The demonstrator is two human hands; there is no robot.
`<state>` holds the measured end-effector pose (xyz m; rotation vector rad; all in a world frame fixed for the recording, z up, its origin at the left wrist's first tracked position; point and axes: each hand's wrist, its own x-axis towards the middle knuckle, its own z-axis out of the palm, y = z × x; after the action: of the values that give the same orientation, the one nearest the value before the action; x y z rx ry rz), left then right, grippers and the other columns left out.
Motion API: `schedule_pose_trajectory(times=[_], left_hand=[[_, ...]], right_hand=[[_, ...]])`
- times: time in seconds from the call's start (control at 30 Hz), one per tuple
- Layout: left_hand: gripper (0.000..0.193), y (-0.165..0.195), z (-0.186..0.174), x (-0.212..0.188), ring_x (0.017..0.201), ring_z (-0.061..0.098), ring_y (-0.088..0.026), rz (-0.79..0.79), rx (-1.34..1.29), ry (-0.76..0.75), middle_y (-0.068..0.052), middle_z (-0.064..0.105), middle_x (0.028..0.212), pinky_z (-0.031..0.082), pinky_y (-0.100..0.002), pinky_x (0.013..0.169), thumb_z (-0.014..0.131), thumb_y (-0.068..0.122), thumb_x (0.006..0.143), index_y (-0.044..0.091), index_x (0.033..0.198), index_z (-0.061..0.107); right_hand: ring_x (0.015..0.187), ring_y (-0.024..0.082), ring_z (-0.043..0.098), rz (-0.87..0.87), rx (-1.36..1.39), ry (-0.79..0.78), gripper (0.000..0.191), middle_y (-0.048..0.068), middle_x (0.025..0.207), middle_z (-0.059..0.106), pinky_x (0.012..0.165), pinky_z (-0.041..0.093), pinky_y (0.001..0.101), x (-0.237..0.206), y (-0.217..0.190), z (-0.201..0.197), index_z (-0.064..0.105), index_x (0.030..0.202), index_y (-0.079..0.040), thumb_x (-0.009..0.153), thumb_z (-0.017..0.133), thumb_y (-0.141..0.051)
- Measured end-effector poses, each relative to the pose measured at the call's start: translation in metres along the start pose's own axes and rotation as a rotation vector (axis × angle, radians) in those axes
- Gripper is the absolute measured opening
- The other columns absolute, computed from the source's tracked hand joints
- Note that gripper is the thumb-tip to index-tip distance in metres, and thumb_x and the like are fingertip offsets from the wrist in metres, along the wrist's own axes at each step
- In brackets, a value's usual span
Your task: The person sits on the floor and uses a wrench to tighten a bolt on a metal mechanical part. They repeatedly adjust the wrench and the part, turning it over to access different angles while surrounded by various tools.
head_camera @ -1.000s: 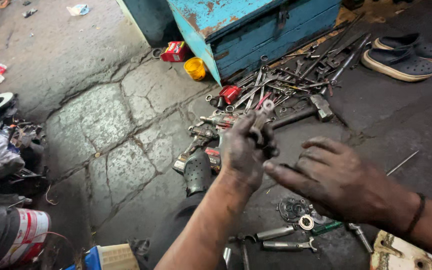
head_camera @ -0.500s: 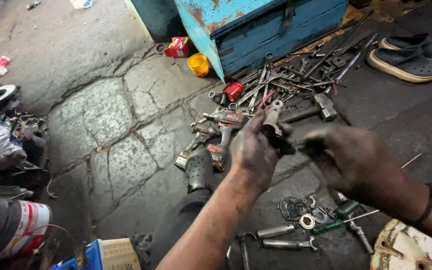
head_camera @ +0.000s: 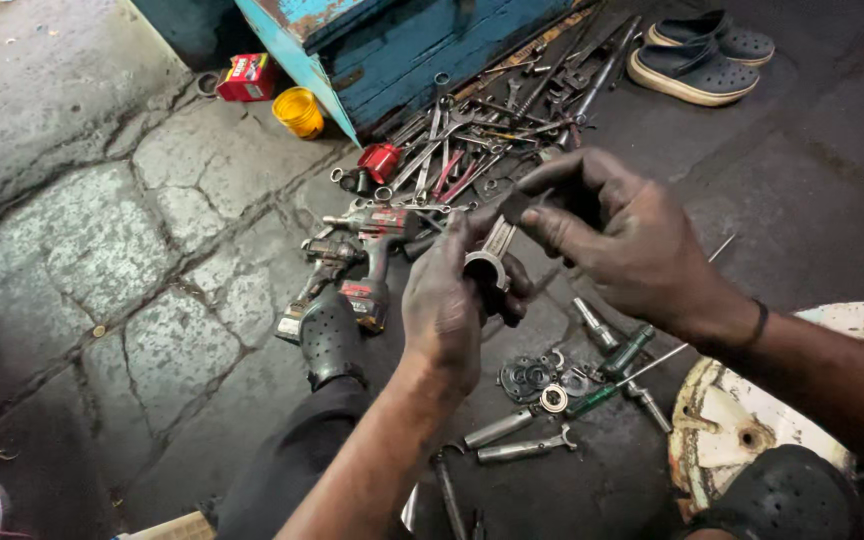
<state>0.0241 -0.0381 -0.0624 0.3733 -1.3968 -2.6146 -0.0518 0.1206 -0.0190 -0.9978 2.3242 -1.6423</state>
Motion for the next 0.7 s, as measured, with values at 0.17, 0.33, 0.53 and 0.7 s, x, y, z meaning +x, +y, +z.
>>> schedule_pose_trajectory(times=[0.17,0.33,0.53,0.7], left_hand=[[0.054,-0.012,0.001,0.000,0.044,0.055,-0.016,0.121,0.255,0.106,-0.008,0.061,0.059,0.043,-0.030,0.040,0.038,0.041,0.109,-0.001,0.103,0.070],[0.055,-0.023,-0.002,0.003,0.058,0.051,-0.008,0.499,0.551,0.223,-0.002,0.061,0.069,0.041,-0.027,0.050,0.041,0.038,0.113,-0.002,0.098,0.075],[0.051,-0.023,-0.002,0.008,0.059,0.049,-0.010,0.605,0.633,0.305,-0.001,0.058,0.067,0.039,-0.030,0.053,0.042,0.033,0.114,-0.003,0.091,0.070],[0.049,-0.018,-0.002,0.006,0.060,0.052,-0.007,0.653,0.579,0.236,0.002,0.059,0.068,0.040,-0.029,0.053,0.038,0.034,0.113,0.003,0.098,0.073]], right_hand=[[0.073,0.013,0.074,0.094,0.093,-0.022,0.020,0.010,0.091,0.076,0.058,0.064,0.0286,-0.008,0.000,0.013,0.068,0.110,-0.004,0.093,0.069,-0.015],[0.079,0.012,0.071,0.007,-0.015,0.066,0.017,0.008,0.095,0.072,0.065,0.060,0.0253,-0.008,-0.001,0.016,0.065,0.109,-0.003,0.097,0.069,-0.014],[0.080,0.010,0.070,-0.075,0.053,0.055,0.017,0.006,0.099,0.071,0.066,0.062,0.0219,-0.010,-0.001,0.023,0.063,0.109,-0.002,0.097,0.067,-0.013],[0.076,0.009,0.068,-0.060,0.049,0.145,0.016,0.005,0.095,0.070,0.062,0.059,0.0215,-0.012,0.009,0.030,0.063,0.109,-0.003,0.097,0.068,-0.012]])
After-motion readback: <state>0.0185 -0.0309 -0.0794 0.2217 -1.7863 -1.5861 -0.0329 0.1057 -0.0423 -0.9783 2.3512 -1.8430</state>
